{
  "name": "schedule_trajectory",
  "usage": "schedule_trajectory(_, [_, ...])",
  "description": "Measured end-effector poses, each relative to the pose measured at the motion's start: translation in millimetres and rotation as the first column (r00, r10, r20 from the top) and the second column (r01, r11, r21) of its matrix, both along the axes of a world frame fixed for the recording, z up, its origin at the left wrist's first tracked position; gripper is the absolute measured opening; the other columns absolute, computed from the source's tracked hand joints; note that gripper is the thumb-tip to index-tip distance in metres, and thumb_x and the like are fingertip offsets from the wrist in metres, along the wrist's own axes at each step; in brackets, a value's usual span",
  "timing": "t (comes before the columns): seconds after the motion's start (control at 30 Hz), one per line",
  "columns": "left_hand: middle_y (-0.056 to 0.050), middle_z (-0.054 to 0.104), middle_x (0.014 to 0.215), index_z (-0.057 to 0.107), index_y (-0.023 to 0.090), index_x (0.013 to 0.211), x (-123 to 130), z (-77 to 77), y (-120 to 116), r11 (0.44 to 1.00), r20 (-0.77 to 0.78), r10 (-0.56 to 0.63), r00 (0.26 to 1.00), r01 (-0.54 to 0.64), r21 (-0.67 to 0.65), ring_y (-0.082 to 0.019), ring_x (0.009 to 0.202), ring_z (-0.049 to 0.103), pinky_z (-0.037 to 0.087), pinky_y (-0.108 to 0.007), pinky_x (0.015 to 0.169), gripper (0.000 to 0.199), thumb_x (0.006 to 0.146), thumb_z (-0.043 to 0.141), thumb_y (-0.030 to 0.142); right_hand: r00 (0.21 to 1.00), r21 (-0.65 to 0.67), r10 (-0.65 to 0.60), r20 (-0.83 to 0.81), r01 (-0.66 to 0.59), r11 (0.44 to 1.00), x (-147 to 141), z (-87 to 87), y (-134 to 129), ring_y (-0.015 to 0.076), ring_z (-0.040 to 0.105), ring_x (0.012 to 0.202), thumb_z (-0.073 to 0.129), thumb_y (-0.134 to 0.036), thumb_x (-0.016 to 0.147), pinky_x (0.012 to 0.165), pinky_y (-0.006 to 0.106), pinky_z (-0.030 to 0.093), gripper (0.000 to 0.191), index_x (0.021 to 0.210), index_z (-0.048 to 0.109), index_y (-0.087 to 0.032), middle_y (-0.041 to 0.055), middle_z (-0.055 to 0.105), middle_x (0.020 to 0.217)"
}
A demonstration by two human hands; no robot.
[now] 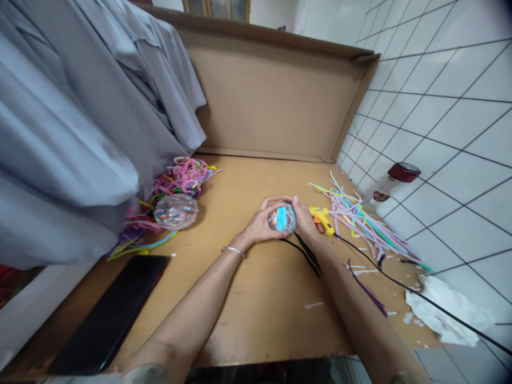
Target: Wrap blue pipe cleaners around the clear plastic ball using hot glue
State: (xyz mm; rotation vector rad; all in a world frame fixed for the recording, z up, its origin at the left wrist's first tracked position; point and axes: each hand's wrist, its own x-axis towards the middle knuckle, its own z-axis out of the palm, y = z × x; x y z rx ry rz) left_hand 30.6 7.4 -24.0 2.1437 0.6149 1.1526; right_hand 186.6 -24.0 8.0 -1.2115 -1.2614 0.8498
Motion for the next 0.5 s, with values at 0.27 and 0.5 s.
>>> schedule_trajectory(0.27, [-0.012,0.043,0.133,0.056,0.021,0.125,-1,3.3,1,1.0,-0.001,0.001,1.0,-0.001,-0.03,-0.031,0.132,0.042,0.036,-0.049,0.113,0.078,0.053,0.086,0.031,1.0,0.002,-0.027,0.009,0.027,1.0,-1,-3.1,2,0.0201,0.061,0.085,0.039,-0.076,0.08,0.081,0.035,0.048,0.061,0.086,0.063,-0.02,0.0056,0.067,0.088])
schedule_trajectory(0.5, [-0.01,0.051,0.125,0.056,0.02,0.123,-1,4.9,1,0.997,0.032,0.036,0.999,-0.033,-0.063,-0.028,0.123,0.05,0.04,-0.046,0.11,0.074,0.055,0.084,0.033,0.845,0.148,-0.441,0.303,0.415,0.898,34,5.9,4,0.0217,0.058,0.091,0.037,-0.052,0.086,0.088,0.038,0.045,0.04,0.088,0.06,-0.018,0.0081,0.066,0.094])
